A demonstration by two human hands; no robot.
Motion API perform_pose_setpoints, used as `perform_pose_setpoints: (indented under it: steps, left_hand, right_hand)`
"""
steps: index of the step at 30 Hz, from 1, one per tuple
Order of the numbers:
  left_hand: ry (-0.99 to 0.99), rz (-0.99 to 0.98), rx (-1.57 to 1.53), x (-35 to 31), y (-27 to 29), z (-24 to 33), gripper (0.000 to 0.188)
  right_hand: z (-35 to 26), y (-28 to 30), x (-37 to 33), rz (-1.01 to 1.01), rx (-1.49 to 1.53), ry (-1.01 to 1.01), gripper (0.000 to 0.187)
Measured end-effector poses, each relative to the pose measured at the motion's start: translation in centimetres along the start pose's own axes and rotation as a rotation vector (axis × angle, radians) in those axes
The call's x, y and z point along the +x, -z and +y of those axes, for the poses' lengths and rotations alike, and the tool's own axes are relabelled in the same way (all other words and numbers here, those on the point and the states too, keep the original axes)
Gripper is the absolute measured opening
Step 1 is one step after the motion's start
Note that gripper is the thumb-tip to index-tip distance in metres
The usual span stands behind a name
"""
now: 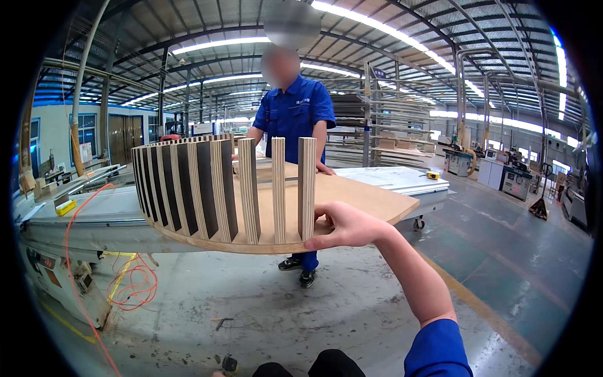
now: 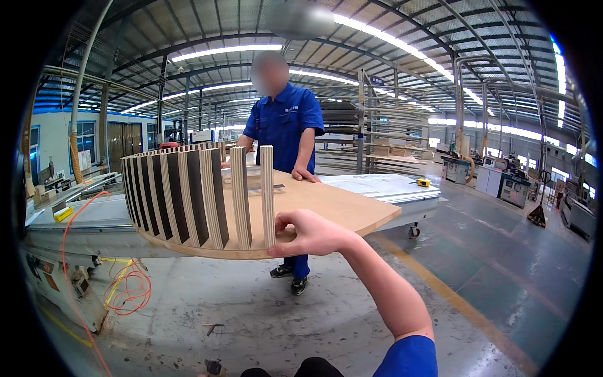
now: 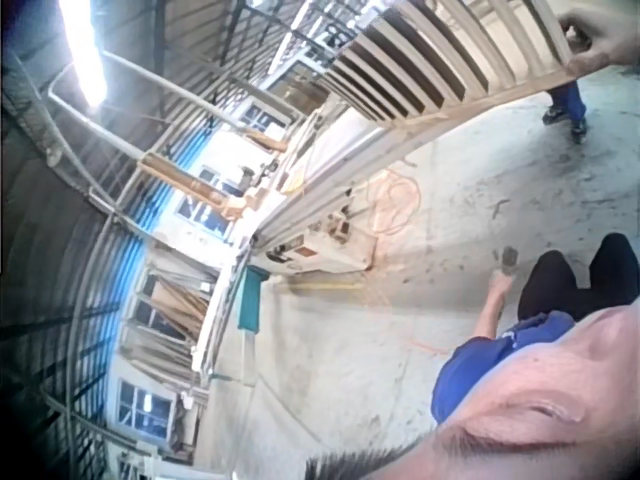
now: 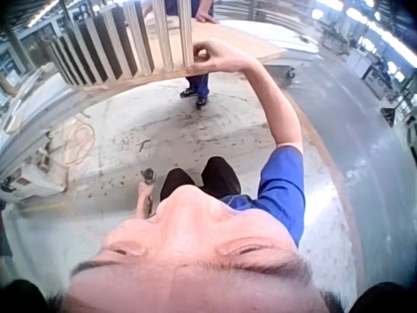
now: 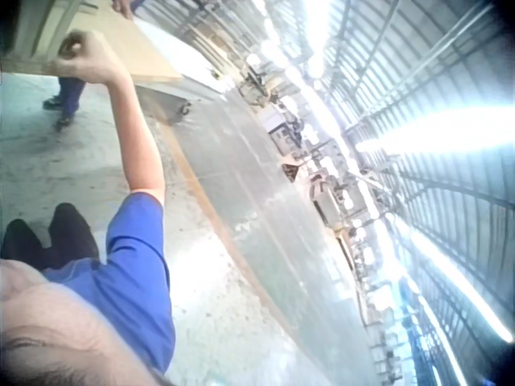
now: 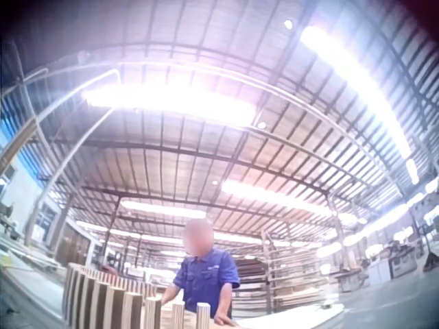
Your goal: The person is assembling a curved wooden structure by attaching vertical slats to a circular base. They use a pneumatic nail gun to secure the slats in place, working sequentially around the perimeter of the base.
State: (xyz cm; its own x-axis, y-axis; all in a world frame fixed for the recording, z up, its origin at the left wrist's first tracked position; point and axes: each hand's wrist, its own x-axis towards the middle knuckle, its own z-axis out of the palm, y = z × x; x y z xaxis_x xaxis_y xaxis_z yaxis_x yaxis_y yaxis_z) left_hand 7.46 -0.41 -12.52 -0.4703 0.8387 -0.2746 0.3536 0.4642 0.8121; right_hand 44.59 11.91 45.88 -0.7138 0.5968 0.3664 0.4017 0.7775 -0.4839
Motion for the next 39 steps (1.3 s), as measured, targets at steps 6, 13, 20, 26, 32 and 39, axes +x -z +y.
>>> perform_pose_setpoints:
  steps: [6,13,20,26,32,39]
  left_hand:
    - [0.247,-0.26,0.19,3.3,-10.5,-13.3,0.07]
    - [0.26,-0.321,0.223,4.4,-12.8,-10.9,0.062]
    - [0.235,-0.329,0.206,5.5,-12.6,-9.3,0.055]
    - [0.219,-0.343,0.188,6.0,-13.1,-8.9,0.05]
    - [0.211,-0.344,0.169,6.1,-13.2,-8.6,0.046]
    - [0.188,-0.282,0.117,5.5,-12.4,-7.5,0.044]
  right_hand:
    - [0.8,-0.1,0.3,-0.024,-0.013,-0.066,0.057]
    - [-0.5,-0.7,0.5,0.003,-0.015,-0.066,0.049]
    - [-2.8,-2.4,1.0,0.046,-0.167,-0.055,0.054]
    - [-3.9,-3.1,1.2,0.04,-0.118,-0.073,0.06]
    - [-4.1,-3.2,1.3,0.012,-0.095,-0.105,0.059]
    - [-4.8,-3.7,1.2,0.06,-0.136,-0.054,0.056]
